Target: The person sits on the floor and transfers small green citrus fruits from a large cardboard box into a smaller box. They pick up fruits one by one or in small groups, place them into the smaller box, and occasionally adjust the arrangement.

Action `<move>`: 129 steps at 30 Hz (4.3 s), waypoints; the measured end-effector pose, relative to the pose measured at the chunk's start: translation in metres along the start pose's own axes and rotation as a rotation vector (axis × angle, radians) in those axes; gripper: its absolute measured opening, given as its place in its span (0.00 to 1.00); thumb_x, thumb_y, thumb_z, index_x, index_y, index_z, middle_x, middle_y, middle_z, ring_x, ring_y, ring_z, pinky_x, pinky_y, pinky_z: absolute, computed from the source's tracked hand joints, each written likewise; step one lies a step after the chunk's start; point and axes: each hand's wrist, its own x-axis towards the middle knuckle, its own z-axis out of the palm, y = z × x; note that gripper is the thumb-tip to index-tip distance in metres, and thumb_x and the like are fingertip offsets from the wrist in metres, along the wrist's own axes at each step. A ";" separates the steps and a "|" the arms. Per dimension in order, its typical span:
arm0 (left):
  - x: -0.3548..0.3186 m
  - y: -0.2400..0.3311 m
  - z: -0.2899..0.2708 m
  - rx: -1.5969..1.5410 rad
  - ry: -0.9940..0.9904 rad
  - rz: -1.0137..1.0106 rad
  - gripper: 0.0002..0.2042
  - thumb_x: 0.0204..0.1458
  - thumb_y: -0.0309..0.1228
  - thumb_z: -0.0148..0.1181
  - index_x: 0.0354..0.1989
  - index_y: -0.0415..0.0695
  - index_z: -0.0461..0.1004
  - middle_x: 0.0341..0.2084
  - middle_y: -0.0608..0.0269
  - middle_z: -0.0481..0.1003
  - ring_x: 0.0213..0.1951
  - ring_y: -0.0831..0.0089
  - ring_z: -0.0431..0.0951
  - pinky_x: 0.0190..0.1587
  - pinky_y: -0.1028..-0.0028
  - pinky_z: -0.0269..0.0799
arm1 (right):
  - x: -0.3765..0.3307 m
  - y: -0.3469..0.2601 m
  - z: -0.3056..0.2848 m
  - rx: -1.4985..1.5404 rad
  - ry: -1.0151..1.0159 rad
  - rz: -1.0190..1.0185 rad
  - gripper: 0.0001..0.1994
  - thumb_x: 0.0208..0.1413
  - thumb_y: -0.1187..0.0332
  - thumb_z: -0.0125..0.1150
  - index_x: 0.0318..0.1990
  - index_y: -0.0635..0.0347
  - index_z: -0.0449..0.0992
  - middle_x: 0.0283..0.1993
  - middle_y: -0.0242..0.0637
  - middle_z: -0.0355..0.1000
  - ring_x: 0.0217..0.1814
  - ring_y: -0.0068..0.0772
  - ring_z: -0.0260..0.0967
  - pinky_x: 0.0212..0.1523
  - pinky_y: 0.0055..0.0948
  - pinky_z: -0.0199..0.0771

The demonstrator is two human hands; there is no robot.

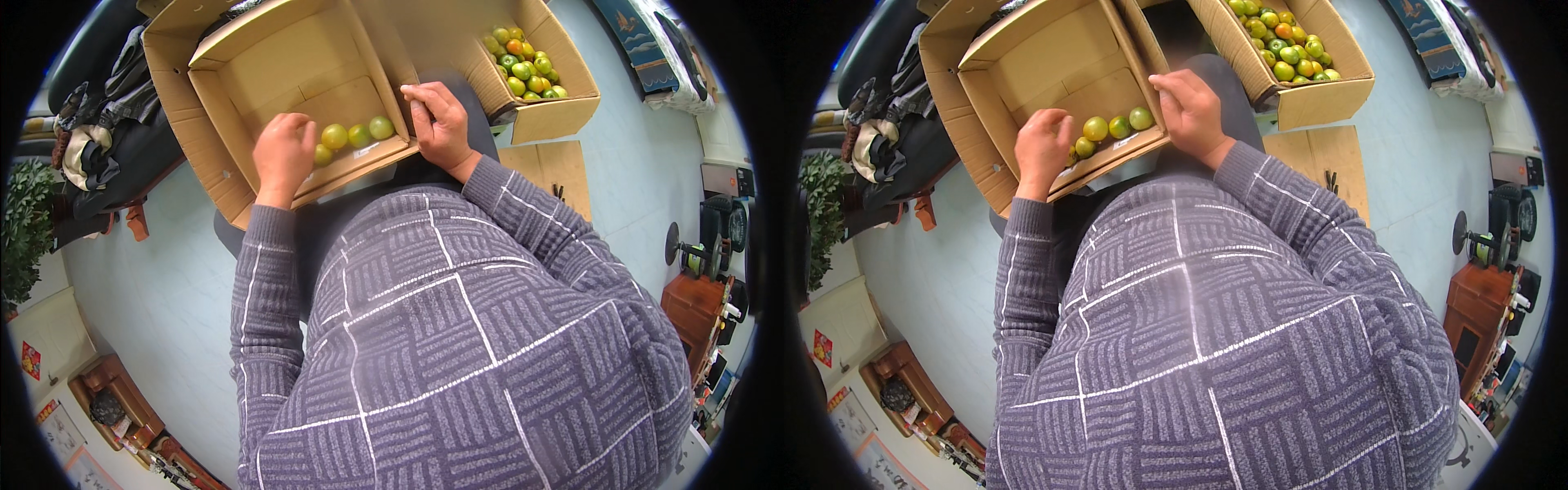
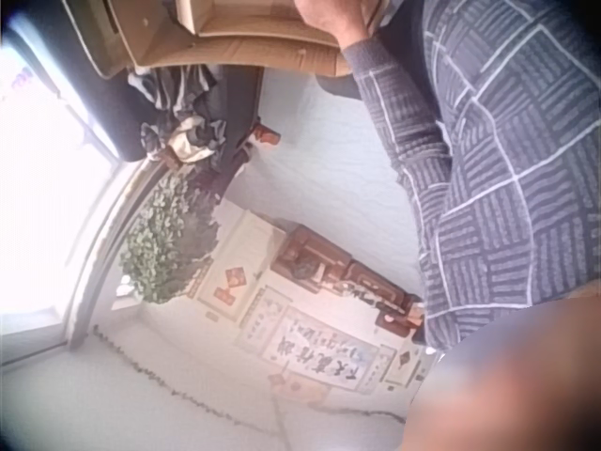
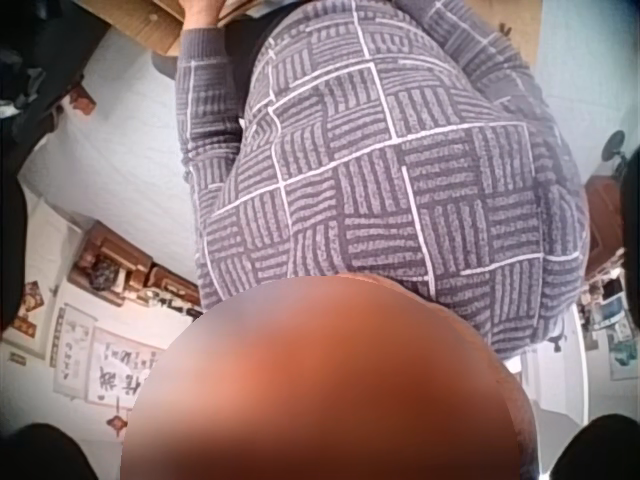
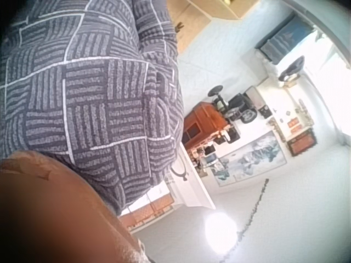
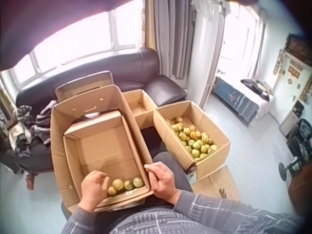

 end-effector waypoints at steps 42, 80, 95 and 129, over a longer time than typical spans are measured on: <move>-0.071 0.042 0.018 0.032 -0.069 0.337 0.15 0.59 0.39 0.75 0.47 0.43 0.85 0.37 0.58 0.84 0.41 0.55 0.86 0.41 0.58 0.83 | 0.085 0.187 -0.178 -1.018 -0.602 0.661 0.19 0.70 0.57 0.61 0.63 0.48 0.84 0.68 0.48 0.77 0.70 0.56 0.78 0.66 0.52 0.81; -0.054 0.036 0.013 -1.063 -0.181 -0.195 0.19 0.67 0.28 0.70 0.64 0.34 0.81 0.43 0.57 0.88 0.43 0.71 0.88 0.49 0.70 0.83 | 0.028 -0.054 0.003 0.024 -0.287 0.036 0.21 0.56 0.53 0.81 0.52 0.53 0.86 0.50 0.42 0.81 0.48 0.48 0.84 0.48 0.42 0.87; -0.058 0.024 0.024 -1.083 -0.391 -0.491 0.11 0.69 0.29 0.67 0.53 0.34 0.82 0.38 0.62 0.84 0.36 0.77 0.85 0.39 0.76 0.86 | -0.012 -0.044 0.025 0.118 -0.622 -0.001 0.20 0.59 0.61 0.76 0.58 0.49 0.84 0.55 0.38 0.81 0.49 0.50 0.84 0.49 0.46 0.87; -0.068 0.030 0.032 -0.310 0.045 -0.026 0.12 0.61 0.30 0.72 0.50 0.37 0.83 0.47 0.49 0.82 0.40 0.57 0.87 0.42 0.62 0.84 | 0.006 -0.054 -0.005 -0.072 -0.896 -0.095 0.16 0.64 0.52 0.72 0.49 0.54 0.87 0.44 0.40 0.85 0.48 0.49 0.84 0.48 0.47 0.85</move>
